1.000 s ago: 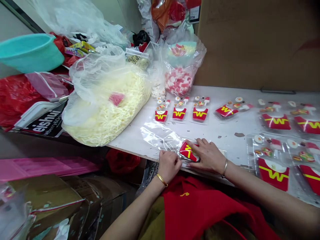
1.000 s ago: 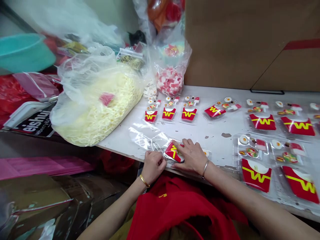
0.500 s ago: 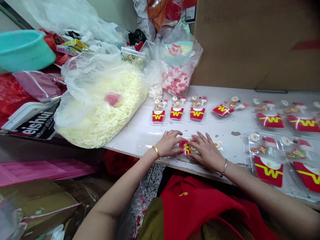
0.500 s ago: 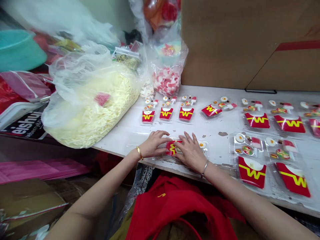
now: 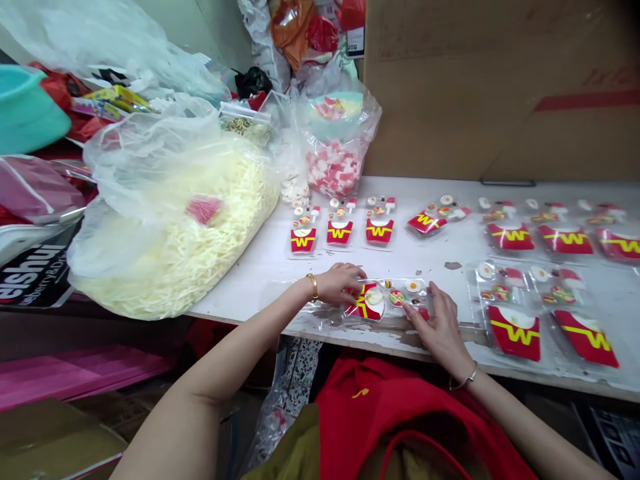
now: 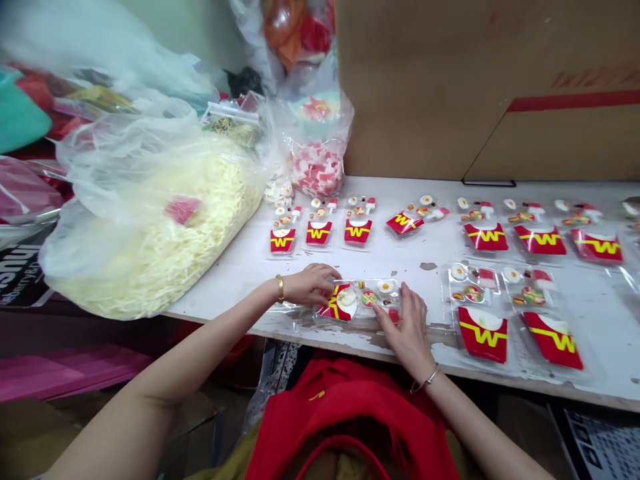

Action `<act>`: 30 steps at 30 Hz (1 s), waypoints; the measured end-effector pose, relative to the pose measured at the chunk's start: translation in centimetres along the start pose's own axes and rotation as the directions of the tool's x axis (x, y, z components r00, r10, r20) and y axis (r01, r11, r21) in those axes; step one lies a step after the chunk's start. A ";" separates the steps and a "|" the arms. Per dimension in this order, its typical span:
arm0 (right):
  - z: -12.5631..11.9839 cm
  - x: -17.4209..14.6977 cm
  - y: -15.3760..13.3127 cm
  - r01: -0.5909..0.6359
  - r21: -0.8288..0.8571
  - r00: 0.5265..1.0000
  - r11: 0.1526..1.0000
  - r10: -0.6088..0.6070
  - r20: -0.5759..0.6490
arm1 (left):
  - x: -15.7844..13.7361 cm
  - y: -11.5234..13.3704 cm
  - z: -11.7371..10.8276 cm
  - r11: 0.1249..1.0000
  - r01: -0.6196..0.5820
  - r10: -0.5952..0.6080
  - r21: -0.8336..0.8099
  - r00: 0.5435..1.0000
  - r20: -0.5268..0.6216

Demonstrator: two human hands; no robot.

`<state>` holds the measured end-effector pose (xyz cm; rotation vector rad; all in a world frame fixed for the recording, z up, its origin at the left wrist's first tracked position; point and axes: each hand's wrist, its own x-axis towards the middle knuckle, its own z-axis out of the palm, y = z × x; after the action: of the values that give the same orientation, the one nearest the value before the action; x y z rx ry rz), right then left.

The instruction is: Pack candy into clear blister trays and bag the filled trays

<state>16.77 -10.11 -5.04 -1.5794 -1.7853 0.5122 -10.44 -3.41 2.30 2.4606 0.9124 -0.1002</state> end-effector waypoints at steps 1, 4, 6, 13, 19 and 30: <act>0.1 -0.2 0.1 -0.055 0.065 0.998 0.996 0.056 -0.009 | 0.0 0.0 0.1 0.999 -0.010 0.008 -0.050 0.999 -0.040; 0.1 0.1 -0.7 -0.226 0.341 0.974 0.912 0.221 0.054 | 0.5 0.6 0.4 0.985 -0.052 0.025 -0.162 0.986 -0.167; 0.0 0.7 -1.8 -0.321 0.495 0.947 0.807 0.288 0.144 | 1.2 1.5 0.4 0.978 -0.062 0.017 -0.200 0.976 -0.217; -0.3 1.4 -5.7 -0.336 0.623 0.928 0.706 0.134 0.348 | 4.3 3.7 -0.4 0.947 -0.129 0.017 -0.295 0.935 -0.355; -0.7 2.6 -5.2 -0.137 0.522 0.978 0.842 0.031 0.207 | 5.1 3.8 -0.6 0.834 -0.129 -0.062 -0.537 0.944 -0.323; -1.8 5.6 -5.8 -0.476 0.703 0.878 0.529 0.236 0.417 | 9.2 3.7 -2.6 0.710 0.021 -0.599 -0.704 0.543 -0.589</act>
<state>13.84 -6.02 1.52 -1.2190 -1.0692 1.5626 -1.29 0.85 4.00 1.5681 1.4752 1.1118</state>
